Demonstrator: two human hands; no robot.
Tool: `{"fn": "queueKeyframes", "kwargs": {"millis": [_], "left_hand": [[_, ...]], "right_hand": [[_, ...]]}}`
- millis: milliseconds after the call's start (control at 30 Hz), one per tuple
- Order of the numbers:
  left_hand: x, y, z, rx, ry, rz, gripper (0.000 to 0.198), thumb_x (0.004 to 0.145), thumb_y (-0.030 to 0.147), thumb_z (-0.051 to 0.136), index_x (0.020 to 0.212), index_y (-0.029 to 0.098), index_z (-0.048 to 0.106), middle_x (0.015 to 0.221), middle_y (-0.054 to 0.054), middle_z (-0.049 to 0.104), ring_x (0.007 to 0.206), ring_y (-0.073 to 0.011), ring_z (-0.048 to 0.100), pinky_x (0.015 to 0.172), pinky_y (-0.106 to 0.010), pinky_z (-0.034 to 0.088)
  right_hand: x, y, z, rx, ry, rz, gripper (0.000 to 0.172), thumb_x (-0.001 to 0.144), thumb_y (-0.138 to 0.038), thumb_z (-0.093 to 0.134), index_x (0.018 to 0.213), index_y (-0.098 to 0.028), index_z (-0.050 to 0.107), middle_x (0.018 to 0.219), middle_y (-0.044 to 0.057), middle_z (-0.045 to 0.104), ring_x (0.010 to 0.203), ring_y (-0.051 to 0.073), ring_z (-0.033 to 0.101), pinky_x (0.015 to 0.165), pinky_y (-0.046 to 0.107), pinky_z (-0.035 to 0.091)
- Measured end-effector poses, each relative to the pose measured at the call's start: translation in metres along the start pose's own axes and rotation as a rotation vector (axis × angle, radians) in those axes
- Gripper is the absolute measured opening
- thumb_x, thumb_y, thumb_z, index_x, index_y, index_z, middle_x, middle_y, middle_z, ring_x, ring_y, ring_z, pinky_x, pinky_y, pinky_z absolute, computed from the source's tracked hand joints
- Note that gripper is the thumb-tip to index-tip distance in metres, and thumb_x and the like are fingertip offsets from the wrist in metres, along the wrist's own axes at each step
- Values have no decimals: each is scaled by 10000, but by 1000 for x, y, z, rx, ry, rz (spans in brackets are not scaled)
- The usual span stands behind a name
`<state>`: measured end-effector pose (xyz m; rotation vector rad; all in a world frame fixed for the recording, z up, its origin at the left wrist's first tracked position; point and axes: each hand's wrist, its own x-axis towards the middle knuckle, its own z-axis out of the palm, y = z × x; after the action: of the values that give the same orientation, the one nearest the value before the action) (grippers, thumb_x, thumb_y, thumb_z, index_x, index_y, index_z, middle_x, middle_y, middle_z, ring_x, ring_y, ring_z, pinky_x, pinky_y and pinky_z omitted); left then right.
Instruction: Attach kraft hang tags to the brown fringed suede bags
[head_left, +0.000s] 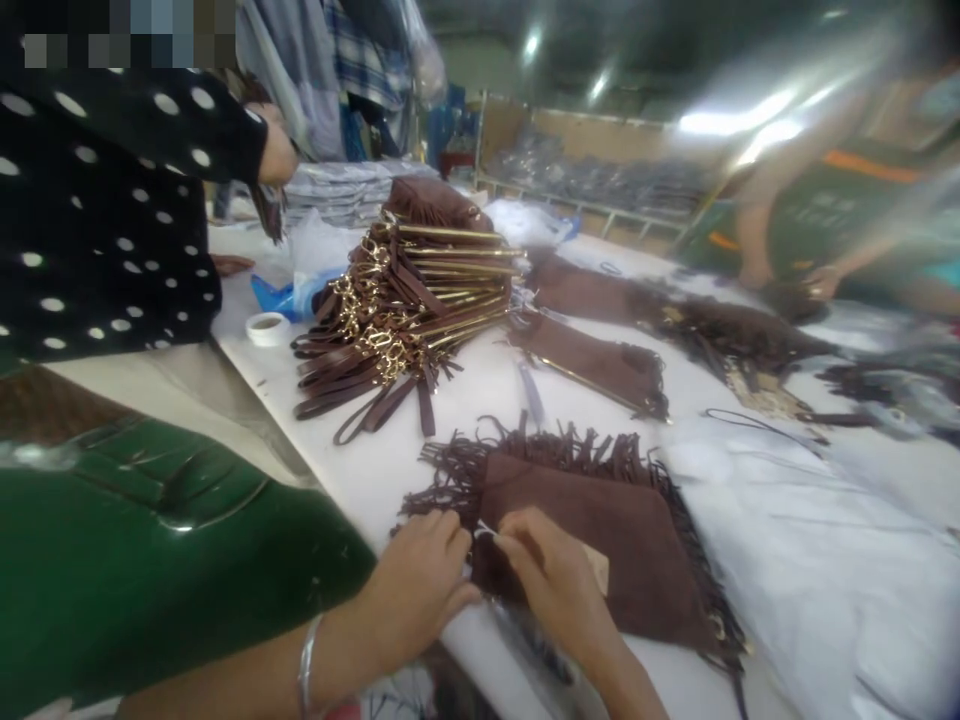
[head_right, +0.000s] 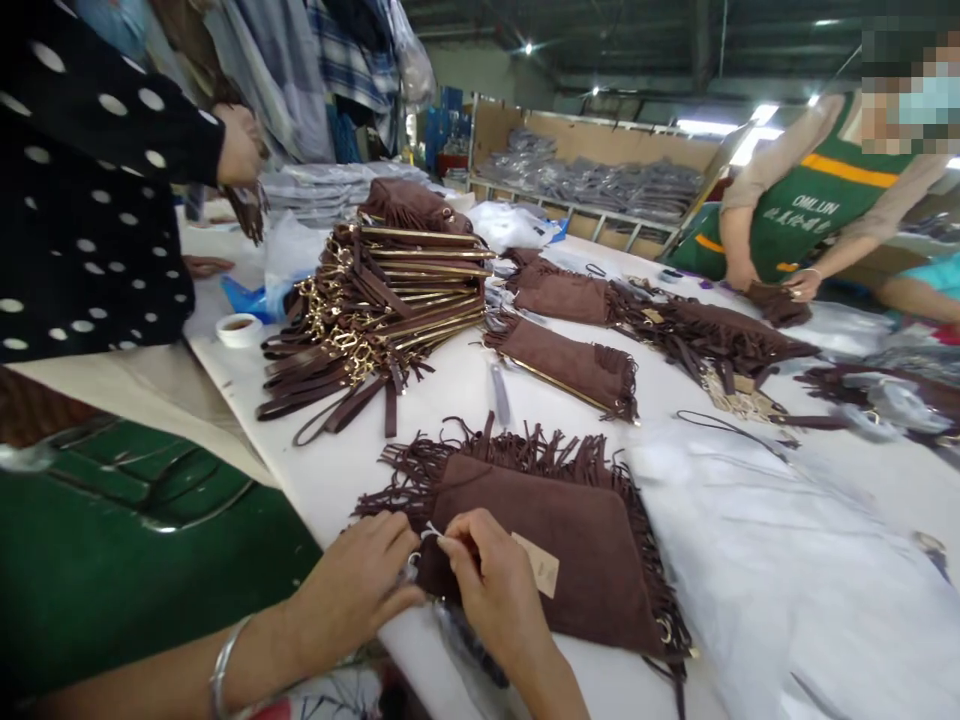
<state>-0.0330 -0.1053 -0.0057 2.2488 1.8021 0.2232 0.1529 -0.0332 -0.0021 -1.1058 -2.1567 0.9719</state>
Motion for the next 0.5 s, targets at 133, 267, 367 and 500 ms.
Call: {"fn": "queueKeyframes", "kwargs": {"millis": [133, 267, 367, 500], "left_hand": [[5, 9, -6, 101, -62, -5, 194, 842, 263, 677, 981, 144, 614, 997, -107, 602, 957, -317, 551, 840, -499, 512], [3, 6, -8, 215, -91, 26, 209, 826, 79, 537, 1015, 114, 618, 1002, -138, 605, 920, -319, 587, 801, -494, 538], [3, 3, -8, 291, -95, 33, 367, 777, -20, 428, 1067, 117, 605, 1070, -157, 597, 869, -303, 617, 745, -465, 557], [1, 0, -11, 329, -82, 27, 581, 748, -54, 381, 1297, 101, 494, 1283, -208, 522, 870, -280, 638, 721, -416, 566]], "right_hand": [[-8, -1, 0, 93, -54, 4, 87, 914, -195, 549, 845, -221, 595, 900, -19, 662, 841, 146, 607, 780, 259, 426], [-12, -4, -2, 184, -64, 11, 103, 897, -171, 556, 807, -219, 567, 905, -21, 667, 852, 147, 610, 789, 261, 429], [-10, -4, 0, 214, -58, 3, 101, 896, -158, 555, 816, -220, 555, 922, -19, 666, 878, 148, 608, 806, 263, 427], [-7, 0, 3, 241, -55, 5, 89, 900, -166, 560, 829, -220, 558, 938, -11, 665, 886, 153, 608, 821, 270, 428]]}}
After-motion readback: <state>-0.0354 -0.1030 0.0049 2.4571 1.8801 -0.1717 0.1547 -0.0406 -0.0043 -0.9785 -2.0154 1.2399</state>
